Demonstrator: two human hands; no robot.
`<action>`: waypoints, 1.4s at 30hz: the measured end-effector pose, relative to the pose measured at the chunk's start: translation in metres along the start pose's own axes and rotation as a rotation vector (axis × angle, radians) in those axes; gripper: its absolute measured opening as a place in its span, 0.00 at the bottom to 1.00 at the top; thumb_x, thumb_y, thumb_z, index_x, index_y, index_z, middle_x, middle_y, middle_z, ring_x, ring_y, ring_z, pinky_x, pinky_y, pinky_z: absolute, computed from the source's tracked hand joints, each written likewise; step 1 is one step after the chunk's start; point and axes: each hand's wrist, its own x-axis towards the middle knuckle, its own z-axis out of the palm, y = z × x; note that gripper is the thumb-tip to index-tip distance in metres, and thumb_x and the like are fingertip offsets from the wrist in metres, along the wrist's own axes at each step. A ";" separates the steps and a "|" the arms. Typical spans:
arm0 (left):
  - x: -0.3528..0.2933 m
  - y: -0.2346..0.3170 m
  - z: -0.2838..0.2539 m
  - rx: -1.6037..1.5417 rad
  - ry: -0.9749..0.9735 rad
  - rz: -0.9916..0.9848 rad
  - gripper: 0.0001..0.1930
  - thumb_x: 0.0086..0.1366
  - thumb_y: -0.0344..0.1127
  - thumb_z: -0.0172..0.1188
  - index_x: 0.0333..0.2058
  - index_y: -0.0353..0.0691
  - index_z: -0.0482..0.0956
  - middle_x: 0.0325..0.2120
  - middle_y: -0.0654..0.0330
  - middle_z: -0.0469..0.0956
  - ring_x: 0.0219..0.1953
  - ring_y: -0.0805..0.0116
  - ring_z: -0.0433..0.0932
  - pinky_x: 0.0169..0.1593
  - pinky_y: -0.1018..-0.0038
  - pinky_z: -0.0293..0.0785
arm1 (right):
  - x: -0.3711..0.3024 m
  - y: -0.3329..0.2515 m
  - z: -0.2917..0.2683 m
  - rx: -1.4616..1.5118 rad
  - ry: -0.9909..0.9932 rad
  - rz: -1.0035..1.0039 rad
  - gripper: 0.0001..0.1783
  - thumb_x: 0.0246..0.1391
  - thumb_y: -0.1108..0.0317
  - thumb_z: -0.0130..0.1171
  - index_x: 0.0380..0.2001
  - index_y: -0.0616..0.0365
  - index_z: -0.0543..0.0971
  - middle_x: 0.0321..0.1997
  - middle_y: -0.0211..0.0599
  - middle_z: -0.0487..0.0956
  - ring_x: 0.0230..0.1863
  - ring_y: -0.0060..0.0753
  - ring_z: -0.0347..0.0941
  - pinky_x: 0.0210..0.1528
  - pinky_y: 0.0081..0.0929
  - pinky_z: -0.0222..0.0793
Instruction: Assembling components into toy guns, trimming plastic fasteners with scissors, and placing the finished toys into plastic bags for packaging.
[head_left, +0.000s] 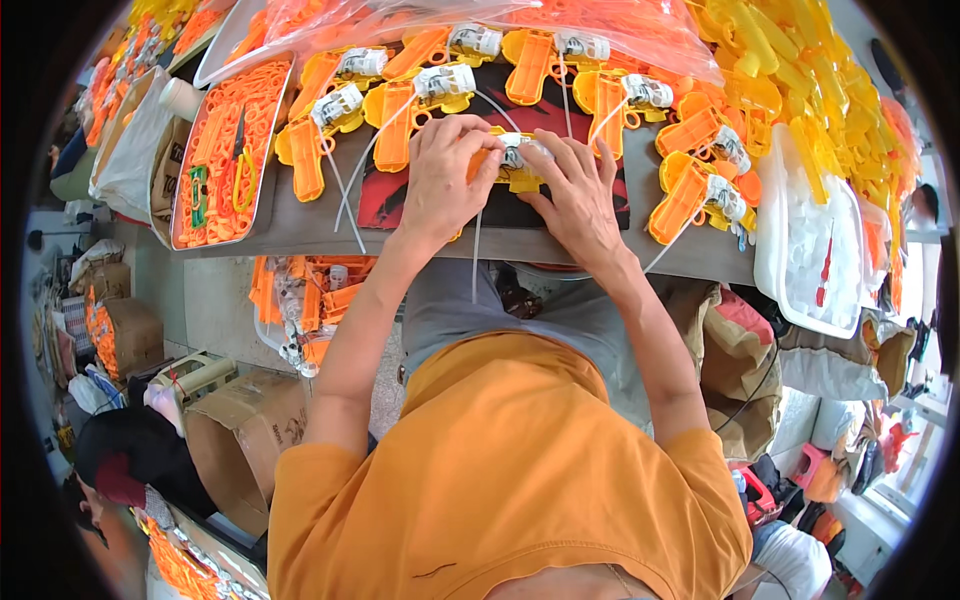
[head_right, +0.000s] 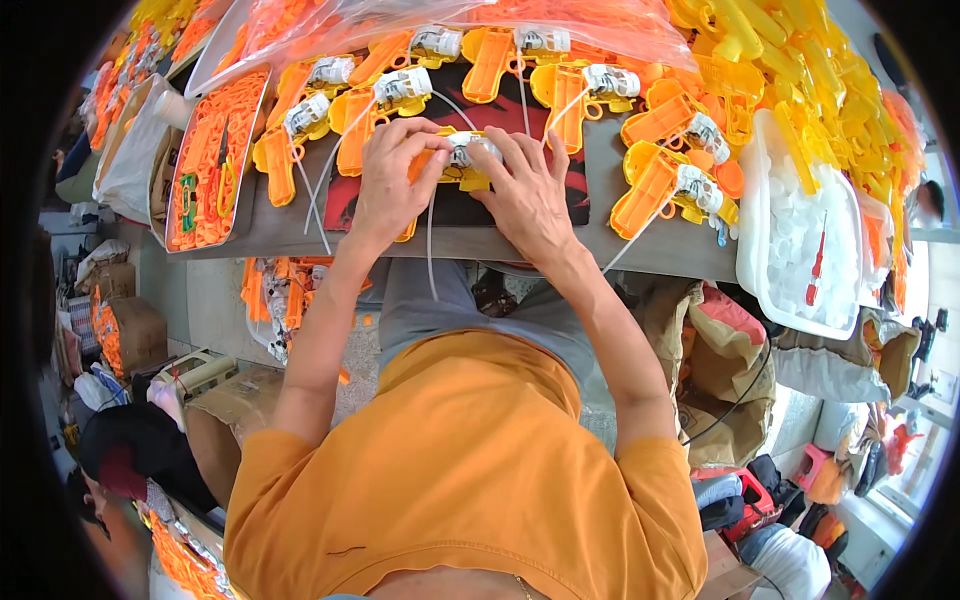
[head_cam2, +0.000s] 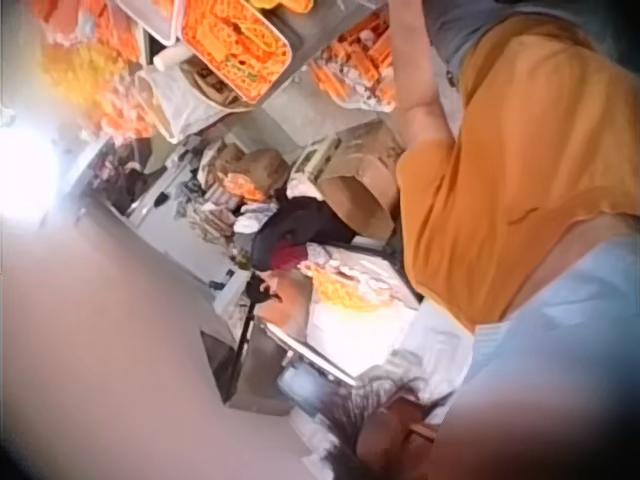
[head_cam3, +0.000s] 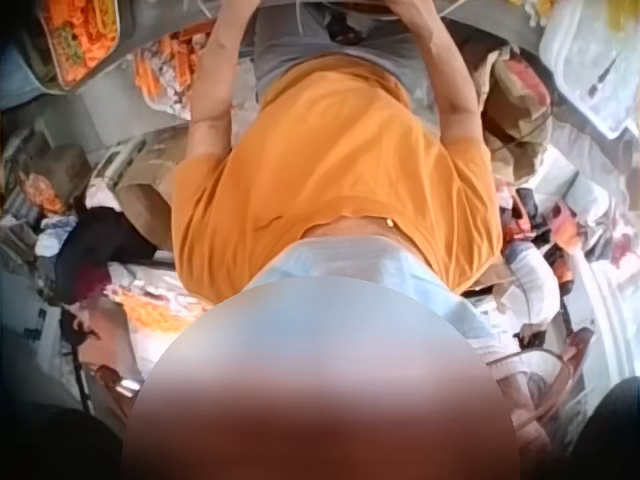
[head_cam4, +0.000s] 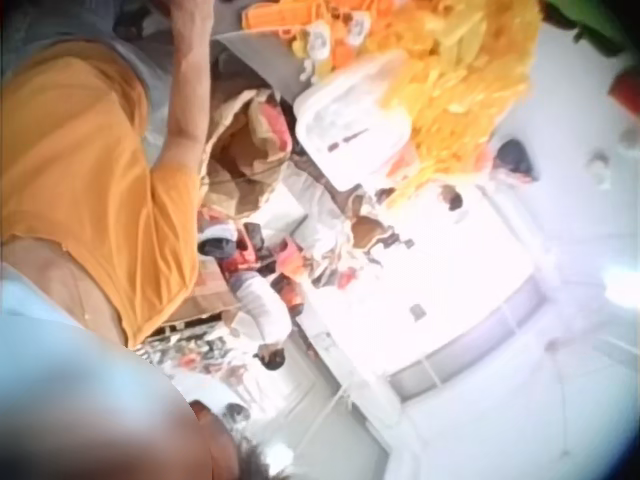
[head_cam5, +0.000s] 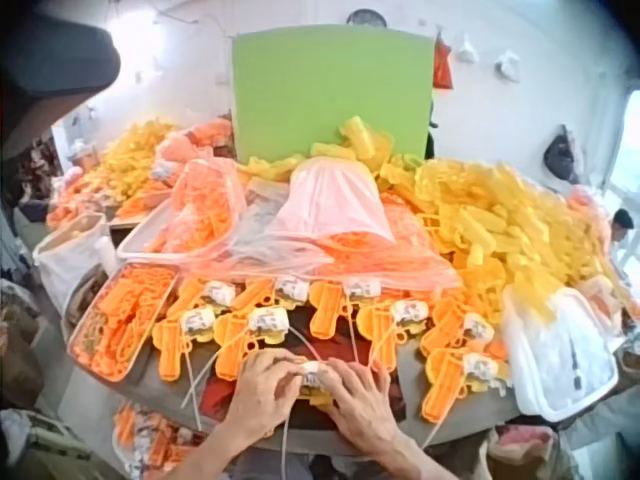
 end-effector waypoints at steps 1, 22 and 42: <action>-0.002 0.003 0.000 -0.017 -0.009 0.017 0.06 0.58 0.32 0.62 0.35 0.42 0.80 0.41 0.62 0.74 0.48 0.61 0.71 0.53 0.62 0.62 | -0.001 0.000 0.000 -0.016 0.007 0.019 0.34 0.40 0.66 0.70 0.54 0.46 0.72 0.61 0.32 0.69 0.61 0.38 0.63 0.67 0.51 0.44; -0.038 0.014 -0.009 0.296 -0.167 0.157 0.30 0.53 0.35 0.67 0.57 0.40 0.72 0.59 0.59 0.68 0.65 0.56 0.61 0.64 0.60 0.58 | 0.010 0.158 -0.116 0.071 0.113 0.417 0.10 0.56 0.67 0.59 0.40 0.59 0.81 0.41 0.39 0.79 0.45 0.38 0.74 0.49 0.33 0.68; -0.039 0.014 -0.011 0.265 -0.158 0.105 0.28 0.55 0.30 0.64 0.57 0.42 0.73 0.58 0.61 0.69 0.64 0.57 0.62 0.64 0.61 0.58 | 0.052 0.180 -0.043 -0.725 -0.130 0.262 0.07 0.41 0.68 0.62 0.26 0.46 0.86 0.61 0.36 0.69 0.63 0.45 0.59 0.62 0.55 0.50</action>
